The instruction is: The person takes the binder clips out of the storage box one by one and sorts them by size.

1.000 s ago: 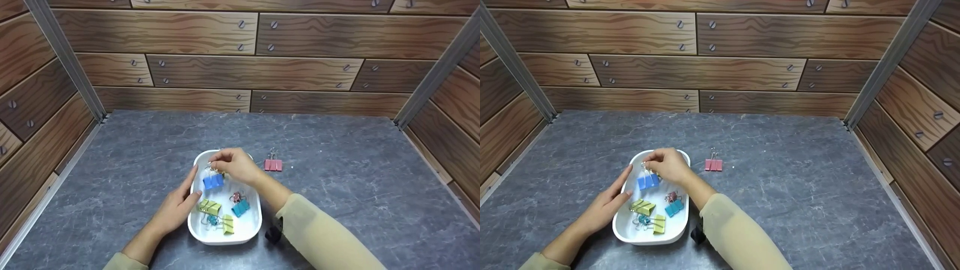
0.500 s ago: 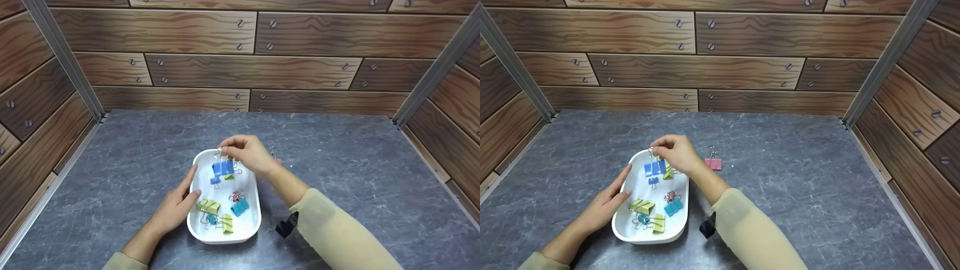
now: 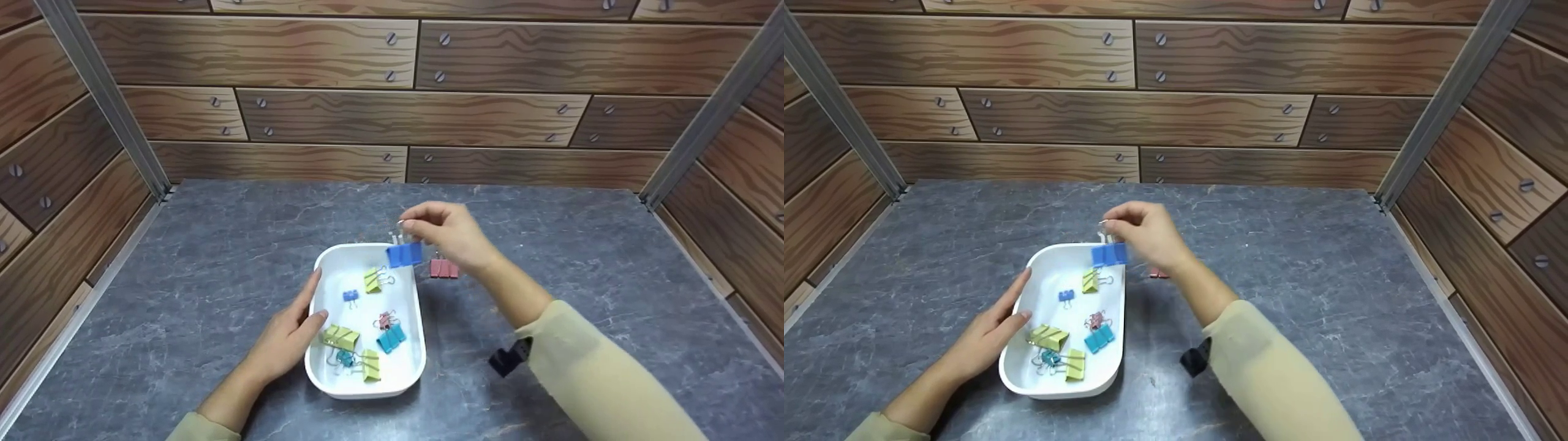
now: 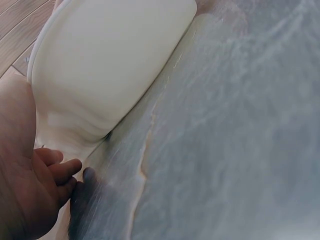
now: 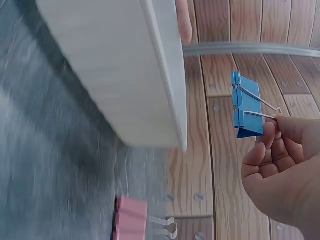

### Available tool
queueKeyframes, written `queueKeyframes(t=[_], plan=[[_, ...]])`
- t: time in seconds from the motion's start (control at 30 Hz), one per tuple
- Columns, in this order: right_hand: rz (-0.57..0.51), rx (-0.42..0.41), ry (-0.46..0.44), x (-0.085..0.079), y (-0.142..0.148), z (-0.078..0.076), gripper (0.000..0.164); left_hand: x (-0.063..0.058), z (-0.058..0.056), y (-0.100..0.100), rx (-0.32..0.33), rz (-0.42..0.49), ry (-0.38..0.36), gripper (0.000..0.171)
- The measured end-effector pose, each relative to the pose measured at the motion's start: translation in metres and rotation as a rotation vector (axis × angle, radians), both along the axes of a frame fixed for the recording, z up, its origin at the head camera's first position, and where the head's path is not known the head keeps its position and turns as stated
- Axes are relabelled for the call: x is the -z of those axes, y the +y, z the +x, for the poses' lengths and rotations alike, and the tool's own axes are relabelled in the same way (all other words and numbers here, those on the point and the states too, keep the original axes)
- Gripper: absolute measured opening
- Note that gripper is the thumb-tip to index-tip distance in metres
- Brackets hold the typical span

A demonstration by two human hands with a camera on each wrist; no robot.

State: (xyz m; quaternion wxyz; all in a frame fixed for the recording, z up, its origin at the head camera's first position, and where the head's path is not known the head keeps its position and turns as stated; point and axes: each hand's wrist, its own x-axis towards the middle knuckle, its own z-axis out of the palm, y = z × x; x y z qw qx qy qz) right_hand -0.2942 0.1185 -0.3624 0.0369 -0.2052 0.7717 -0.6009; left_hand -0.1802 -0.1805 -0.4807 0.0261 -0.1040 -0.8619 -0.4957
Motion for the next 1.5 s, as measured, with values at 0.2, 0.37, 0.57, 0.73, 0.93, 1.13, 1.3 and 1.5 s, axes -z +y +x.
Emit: queueKeyframes(t=[0.2, 0.37, 0.57, 0.73, 0.93, 1.13, 1.3, 1.5], plan=[[0.009, 0.059, 0.01, 0.0, 0.028, -0.007, 0.019, 0.0, 0.0, 0.0, 0.008, 0.013, 0.003, 0.068], [0.041, 0.104, 0.022, 0.003, 0.047, -0.011, 0.019, 0.0, 0.001, 0.0, 0.013, 0.019, 0.002, 0.068], [0.037, 0.144, 0.037, 0.01, 0.068, -0.018, 0.021, -0.001, 0.001, 0.002, 0.021, 0.025, 0.017, 0.068], [0.072, 0.185, 0.015, 0.017, 0.085, -0.021, 0.022, 0.0, 0.001, 0.001, 0.018, 0.021, 0.025, 0.067], [0.1, 0.218, -0.014, 0.028, 0.104, -0.024, 0.026, 0.001, 0.0, 0.001, 0.014, 0.02, 0.027, 0.068], [0.144, 0.236, -0.032, 0.038, 0.119, -0.025, 0.027, 0.001, 0.002, 0.0, 0.004, 0.012, 0.017, 0.068], [0.176, 0.244, -0.049, 0.048, 0.128, -0.028, 0.028, 0.001, 0.002, 0.0, 0.004, 0.008, 0.003, 0.068], [0.204, 0.263, -0.052, 0.056, 0.135, -0.031, 0.028, 0.001, 0.001, 0.001, 0.006, 0.007, 0.001, 0.068]])
